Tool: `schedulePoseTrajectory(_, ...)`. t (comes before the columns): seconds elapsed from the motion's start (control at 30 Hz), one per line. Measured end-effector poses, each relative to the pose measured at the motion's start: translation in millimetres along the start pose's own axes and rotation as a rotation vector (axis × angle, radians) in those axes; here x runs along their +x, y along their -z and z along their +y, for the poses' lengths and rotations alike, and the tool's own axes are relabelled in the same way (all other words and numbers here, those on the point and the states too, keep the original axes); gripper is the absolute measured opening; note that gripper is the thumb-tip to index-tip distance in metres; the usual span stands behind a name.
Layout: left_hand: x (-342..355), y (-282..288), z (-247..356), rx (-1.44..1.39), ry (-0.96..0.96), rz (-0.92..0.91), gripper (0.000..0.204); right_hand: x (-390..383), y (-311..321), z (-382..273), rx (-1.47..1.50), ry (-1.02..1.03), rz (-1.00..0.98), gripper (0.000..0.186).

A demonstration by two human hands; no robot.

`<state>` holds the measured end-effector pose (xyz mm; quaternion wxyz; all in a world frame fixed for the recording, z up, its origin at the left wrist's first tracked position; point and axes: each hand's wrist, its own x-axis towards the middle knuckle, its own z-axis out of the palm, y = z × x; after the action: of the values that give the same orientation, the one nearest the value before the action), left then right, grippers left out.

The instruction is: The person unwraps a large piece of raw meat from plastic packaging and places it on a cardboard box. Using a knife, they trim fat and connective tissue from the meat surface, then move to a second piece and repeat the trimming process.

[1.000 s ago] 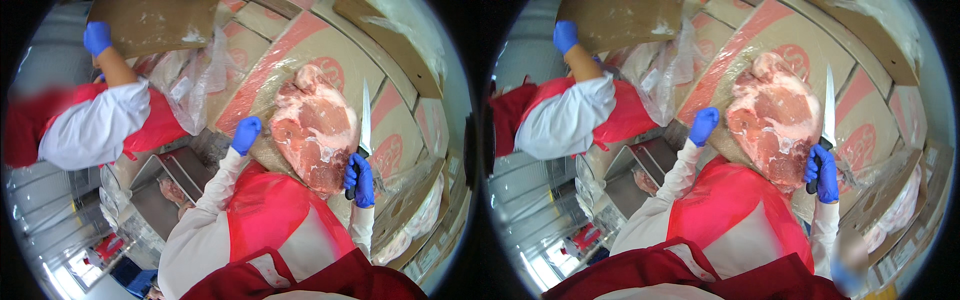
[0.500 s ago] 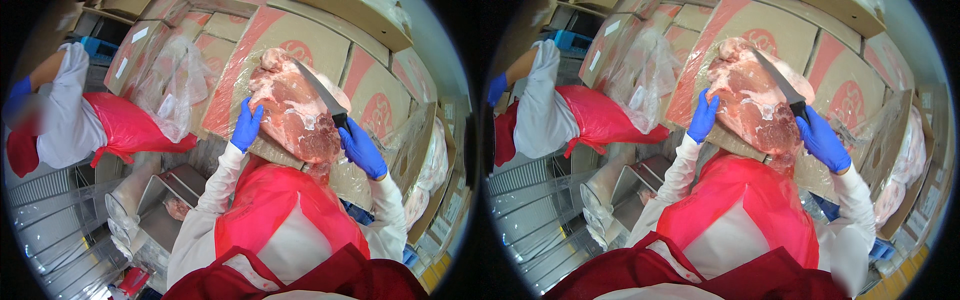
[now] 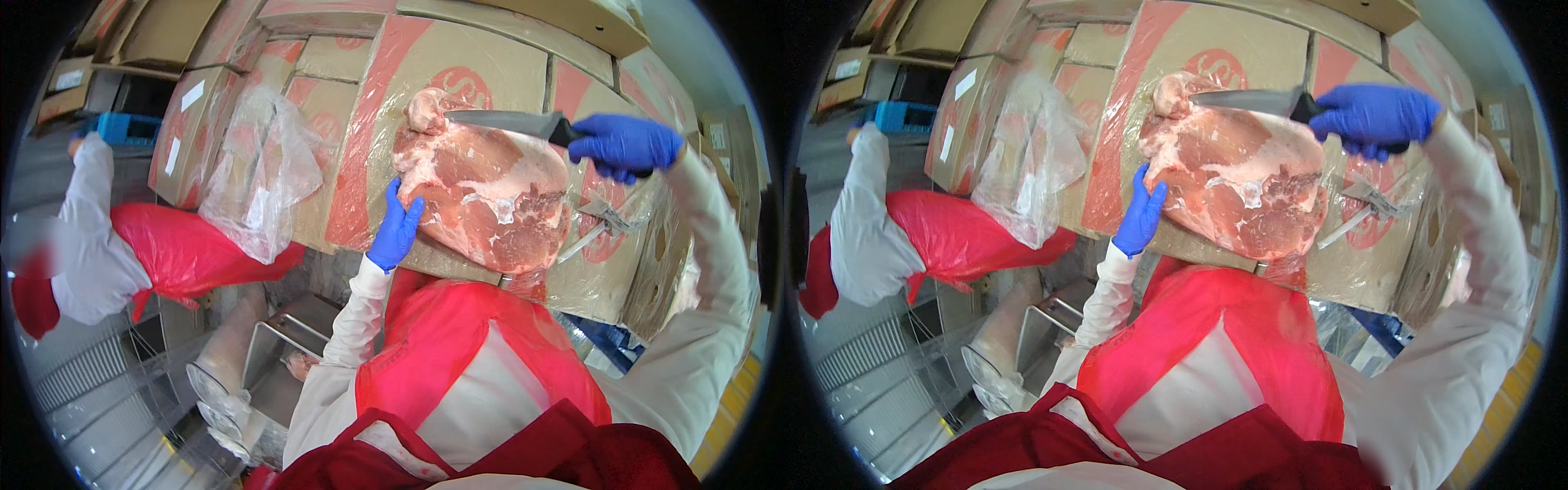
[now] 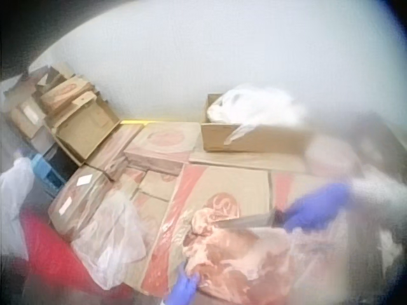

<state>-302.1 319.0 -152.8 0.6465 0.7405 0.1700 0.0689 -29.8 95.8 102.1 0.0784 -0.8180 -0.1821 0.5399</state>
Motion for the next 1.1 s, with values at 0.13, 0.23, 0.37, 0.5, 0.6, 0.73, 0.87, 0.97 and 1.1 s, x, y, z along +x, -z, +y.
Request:
schedulePoseTrajectory(0.13,22,19,-12,0.046,0.067,-0.194,0.079,18,61,-42,-0.177,-0.227,-0.1,0.03)
schedulePoseTrajectory(0.23,37,28,6,0.018,0.044,-0.379,0.083,20,73,-73,-0.137,-0.371,-0.217,0.025)
schedulePoseTrajectory(0.37,33,33,-2,0.013,0.027,-0.454,0.085,24,9,-52,0.042,-0.219,-0.225,0.027)
schedulePoseTrajectory(0.5,32,27,-10,-0.119,0.099,-0.611,0.081,11,-125,-31,0.274,0.12,0.32,0.029)
schedulePoseTrajectory(0.6,37,34,-18,-0.076,0.312,-0.738,0.077,31,-196,-39,0.021,-0.098,0.568,0.025)
schedulePoseTrajectory(0.73,56,62,-28,-0.094,0.308,-0.726,0.074,50,-229,-62,0.122,-0.195,0.597,0.023)
schedulePoseTrajectory(0.87,79,80,-5,-0.158,0.352,-0.427,0.087,62,-226,-63,0.207,-0.103,0.599,0.024)
schedulePoseTrajectory(0.97,81,83,14,-0.102,0.354,-0.363,0.099,33,-167,-41,0.351,0.06,0.448,0.031)
schedulePoseTrajectory(1.1,85,56,33,-0.256,0.346,-0.357,0.115,7,-93,-16,0.273,0.101,0.243,0.031)
